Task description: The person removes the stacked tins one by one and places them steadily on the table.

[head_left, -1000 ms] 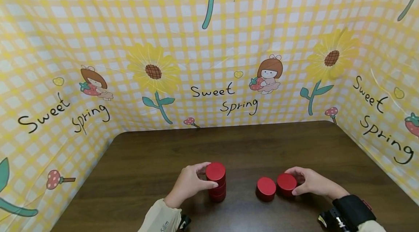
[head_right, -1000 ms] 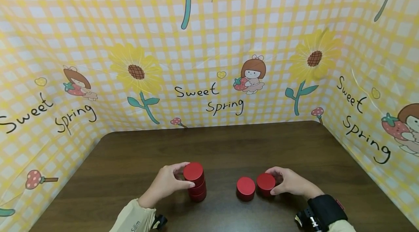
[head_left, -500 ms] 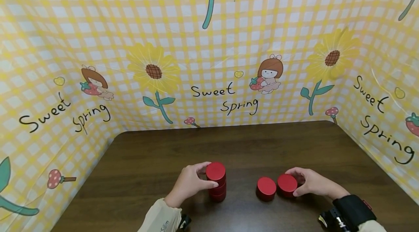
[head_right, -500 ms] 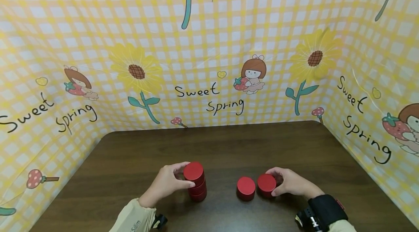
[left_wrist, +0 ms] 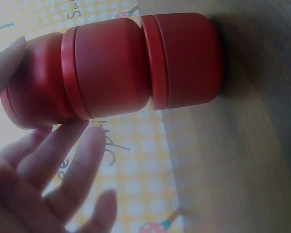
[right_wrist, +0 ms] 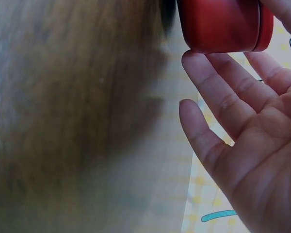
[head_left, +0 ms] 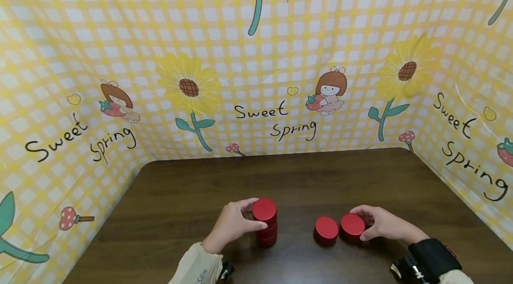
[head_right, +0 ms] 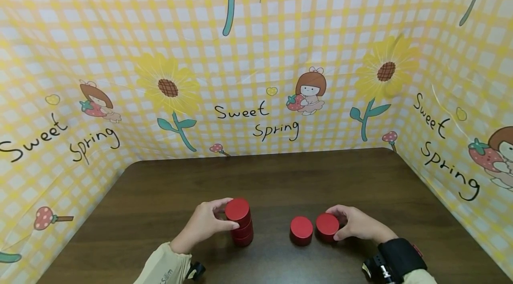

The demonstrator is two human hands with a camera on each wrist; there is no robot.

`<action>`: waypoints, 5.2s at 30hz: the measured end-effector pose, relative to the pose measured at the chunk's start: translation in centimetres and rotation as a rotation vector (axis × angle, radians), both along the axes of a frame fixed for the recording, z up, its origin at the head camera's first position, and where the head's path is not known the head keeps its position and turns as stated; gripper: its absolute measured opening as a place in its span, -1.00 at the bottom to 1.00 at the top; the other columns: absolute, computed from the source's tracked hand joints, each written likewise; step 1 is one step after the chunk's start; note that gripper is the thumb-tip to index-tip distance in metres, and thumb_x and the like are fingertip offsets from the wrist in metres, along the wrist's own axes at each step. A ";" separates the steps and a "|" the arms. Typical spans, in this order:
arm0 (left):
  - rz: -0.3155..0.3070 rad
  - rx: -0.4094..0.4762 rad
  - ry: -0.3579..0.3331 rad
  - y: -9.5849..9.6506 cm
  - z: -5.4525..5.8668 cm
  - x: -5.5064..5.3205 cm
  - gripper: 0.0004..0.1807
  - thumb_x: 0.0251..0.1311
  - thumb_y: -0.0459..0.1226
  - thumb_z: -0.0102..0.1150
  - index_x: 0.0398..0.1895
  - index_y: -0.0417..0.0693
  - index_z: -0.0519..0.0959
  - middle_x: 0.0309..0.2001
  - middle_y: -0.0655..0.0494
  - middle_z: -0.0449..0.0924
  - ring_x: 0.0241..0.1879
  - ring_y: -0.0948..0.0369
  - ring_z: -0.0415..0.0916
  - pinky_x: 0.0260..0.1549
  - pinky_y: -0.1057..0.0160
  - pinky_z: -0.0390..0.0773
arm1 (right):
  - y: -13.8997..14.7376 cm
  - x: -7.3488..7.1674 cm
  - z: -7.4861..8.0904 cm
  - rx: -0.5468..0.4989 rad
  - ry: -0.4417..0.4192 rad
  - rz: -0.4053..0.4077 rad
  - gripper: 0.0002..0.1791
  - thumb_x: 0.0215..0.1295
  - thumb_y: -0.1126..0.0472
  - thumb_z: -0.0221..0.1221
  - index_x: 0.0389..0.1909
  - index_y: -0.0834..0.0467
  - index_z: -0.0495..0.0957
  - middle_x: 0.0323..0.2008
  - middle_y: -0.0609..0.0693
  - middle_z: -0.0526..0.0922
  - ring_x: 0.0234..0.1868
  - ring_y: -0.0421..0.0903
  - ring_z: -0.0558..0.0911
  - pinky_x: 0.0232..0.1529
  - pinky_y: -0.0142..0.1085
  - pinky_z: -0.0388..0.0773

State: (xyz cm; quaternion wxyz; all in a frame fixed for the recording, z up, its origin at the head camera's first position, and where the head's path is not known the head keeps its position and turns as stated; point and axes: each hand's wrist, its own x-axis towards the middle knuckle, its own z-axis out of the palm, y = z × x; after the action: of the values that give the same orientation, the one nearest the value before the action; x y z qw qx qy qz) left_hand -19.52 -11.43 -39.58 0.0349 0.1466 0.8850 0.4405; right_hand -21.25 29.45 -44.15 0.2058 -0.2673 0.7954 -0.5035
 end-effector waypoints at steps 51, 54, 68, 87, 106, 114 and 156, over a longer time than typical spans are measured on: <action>0.007 0.004 -0.014 0.0 0.2 0.0 -0.25 -0.14 -0.12 0.53 0.16 -0.25 0.52 -0.14 -0.07 0.68 -0.10 0.04 0.61 -0.17 0.04 0.55 | 0.2 0.2 -0.2 -0.038 -0.046 0.012 -0.37 0.10 0.38 0.27 0.11 0.60 0.21 -0.01 0.17 0.51 -0.11 -0.27 0.53 -0.13 -0.37 0.48; 0.004 0.006 -0.003 0.0 0.1 -0.1 -0.25 -0.14 -0.12 0.53 0.16 -0.26 0.52 -0.15 -0.07 0.68 -0.11 0.04 0.61 -0.20 0.06 0.55 | 0.3 0.3 -0.1 -0.028 -0.052 0.008 -0.36 0.12 0.37 0.26 0.12 0.60 0.20 0.01 0.23 0.50 -0.11 -0.23 0.55 -0.13 -0.36 0.50; 0.007 -0.039 0.086 0.0 -0.2 0.0 -0.28 -0.16 -0.10 0.54 0.11 -0.21 0.55 -0.19 -0.01 0.68 -0.22 0.08 0.62 -0.28 0.14 0.55 | 0.6 -0.3 2.1 -0.007 0.051 0.007 -0.37 0.20 0.35 0.23 0.14 0.63 0.18 -0.02 0.39 0.48 -0.11 -0.15 0.59 -0.17 -0.31 0.55; -0.032 -0.097 0.072 -1.3 -0.6 0.2 -0.25 -0.18 -0.04 0.53 0.12 -0.18 0.54 -0.17 0.06 0.69 -0.16 -0.01 0.57 -0.23 0.04 0.52 | -5.4 -2.5 6.0 0.168 0.177 0.086 -0.39 0.18 0.22 0.29 0.17 0.42 0.32 0.02 0.32 0.50 -0.01 0.29 0.49 -0.02 -0.04 0.49; -0.023 -0.111 0.049 -1.8 -1.2 0.1 -0.29 -0.16 -0.04 0.52 0.09 -0.18 0.55 -0.21 0.03 0.69 -0.16 0.03 0.61 -0.27 0.06 0.54 | -12.8 -2.8 6.4 0.115 0.296 0.066 -0.36 0.15 0.17 0.31 0.20 0.33 0.33 -0.10 0.08 0.56 -0.12 0.08 0.55 -0.07 -0.04 0.50; -0.021 -0.111 0.028 -1.3 -1.4 0.3 -0.28 -0.16 -0.05 0.52 0.08 -0.25 0.55 -0.24 0.01 0.70 -0.19 0.05 0.63 -0.28 0.04 0.54 | -15.4 -2.5 6.2 0.122 0.261 0.041 -0.37 0.13 0.16 0.33 0.19 0.27 0.36 -0.09 0.11 0.55 -0.15 0.09 0.56 -0.17 -0.21 0.51; -0.034 -0.122 0.076 -0.2 -2.1 -0.2 -0.54 -0.21 -0.09 0.55 -0.24 -0.13 0.64 -0.39 0.18 0.67 -0.43 0.28 0.52 -0.47 0.25 0.45 | -20.5 -1.5 5.1 0.054 0.321 0.051 -0.38 0.00 0.19 0.42 0.10 0.27 0.44 -0.15 0.01 0.60 -0.19 -0.05 0.60 -0.19 -0.40 0.53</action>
State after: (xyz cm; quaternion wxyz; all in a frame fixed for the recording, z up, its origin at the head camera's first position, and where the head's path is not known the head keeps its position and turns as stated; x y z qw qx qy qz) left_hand -19.74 -11.62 -41.67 0.0179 0.1759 0.9084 0.3790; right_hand -22.71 8.94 -39.05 0.0960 -0.3587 0.8242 -0.4275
